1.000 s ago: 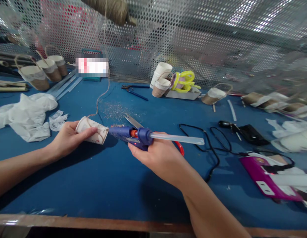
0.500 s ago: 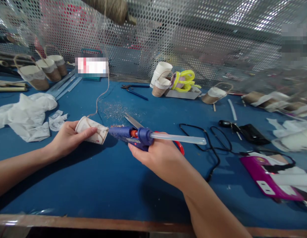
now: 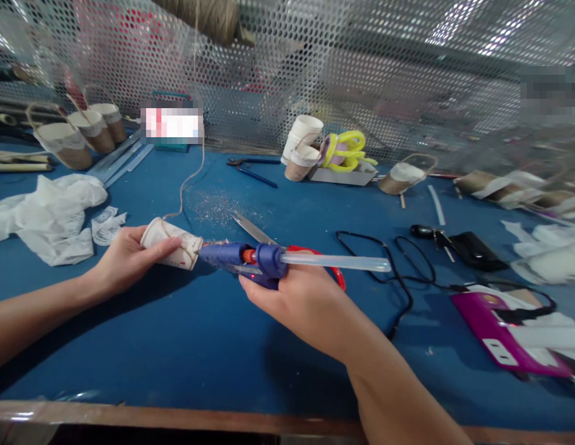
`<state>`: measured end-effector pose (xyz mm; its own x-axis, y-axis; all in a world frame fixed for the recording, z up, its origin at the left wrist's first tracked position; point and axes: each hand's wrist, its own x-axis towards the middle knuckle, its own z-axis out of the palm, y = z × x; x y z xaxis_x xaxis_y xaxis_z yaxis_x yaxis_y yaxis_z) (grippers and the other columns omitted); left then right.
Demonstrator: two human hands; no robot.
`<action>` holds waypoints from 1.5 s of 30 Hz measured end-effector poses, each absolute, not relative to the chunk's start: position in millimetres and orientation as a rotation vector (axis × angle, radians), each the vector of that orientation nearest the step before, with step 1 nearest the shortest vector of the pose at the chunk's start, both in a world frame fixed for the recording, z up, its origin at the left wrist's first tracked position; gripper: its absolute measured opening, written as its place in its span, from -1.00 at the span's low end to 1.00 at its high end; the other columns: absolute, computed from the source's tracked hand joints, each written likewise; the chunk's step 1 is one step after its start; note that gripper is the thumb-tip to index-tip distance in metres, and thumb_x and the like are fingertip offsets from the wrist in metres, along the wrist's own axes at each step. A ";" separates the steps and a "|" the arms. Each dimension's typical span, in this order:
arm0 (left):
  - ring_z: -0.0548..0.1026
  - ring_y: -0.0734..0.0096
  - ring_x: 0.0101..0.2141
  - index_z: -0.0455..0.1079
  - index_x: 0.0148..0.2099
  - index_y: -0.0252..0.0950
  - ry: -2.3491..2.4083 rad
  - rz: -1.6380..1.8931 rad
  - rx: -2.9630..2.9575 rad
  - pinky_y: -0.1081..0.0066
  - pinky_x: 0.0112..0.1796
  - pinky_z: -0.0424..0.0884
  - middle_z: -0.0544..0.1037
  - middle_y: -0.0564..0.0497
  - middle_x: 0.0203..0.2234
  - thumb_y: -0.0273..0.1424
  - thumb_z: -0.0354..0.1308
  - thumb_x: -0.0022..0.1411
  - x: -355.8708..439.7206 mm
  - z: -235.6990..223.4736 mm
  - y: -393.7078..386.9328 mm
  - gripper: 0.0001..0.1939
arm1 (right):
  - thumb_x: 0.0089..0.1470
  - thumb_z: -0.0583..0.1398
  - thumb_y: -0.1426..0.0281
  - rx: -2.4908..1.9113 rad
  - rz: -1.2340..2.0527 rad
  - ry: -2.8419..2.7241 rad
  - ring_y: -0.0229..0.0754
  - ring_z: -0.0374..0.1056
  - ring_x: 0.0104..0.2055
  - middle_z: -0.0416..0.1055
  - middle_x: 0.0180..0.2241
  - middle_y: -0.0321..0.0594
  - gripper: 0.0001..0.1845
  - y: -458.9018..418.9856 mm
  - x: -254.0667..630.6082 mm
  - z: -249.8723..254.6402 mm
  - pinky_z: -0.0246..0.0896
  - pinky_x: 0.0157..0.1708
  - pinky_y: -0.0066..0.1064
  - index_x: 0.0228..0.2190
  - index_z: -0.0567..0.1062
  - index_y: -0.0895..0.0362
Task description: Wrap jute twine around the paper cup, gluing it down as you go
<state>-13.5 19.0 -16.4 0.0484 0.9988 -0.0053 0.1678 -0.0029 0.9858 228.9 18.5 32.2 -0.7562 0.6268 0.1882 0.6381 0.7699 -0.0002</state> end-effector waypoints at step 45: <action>0.54 0.36 -0.46 0.47 -0.41 -0.36 1.313 1.073 1.407 0.53 -0.46 0.45 0.62 -0.02 -0.48 -0.26 0.16 0.03 -12.6 -14.3 16.6 -0.76 | -0.03 0.11 0.21 -1.642 0.984 -2.178 -0.31 0.27 -0.65 0.30 -0.74 -0.39 -0.76 23.3 213.8 43.6 0.20 -0.59 -0.48 -0.56 0.41 0.10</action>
<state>-12.6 16.6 -14.3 0.0578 0.9982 0.0139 0.2129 -0.0259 0.9767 213.8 23.3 43.6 -0.3393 0.9194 -0.1989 0.7569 0.1412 -0.6381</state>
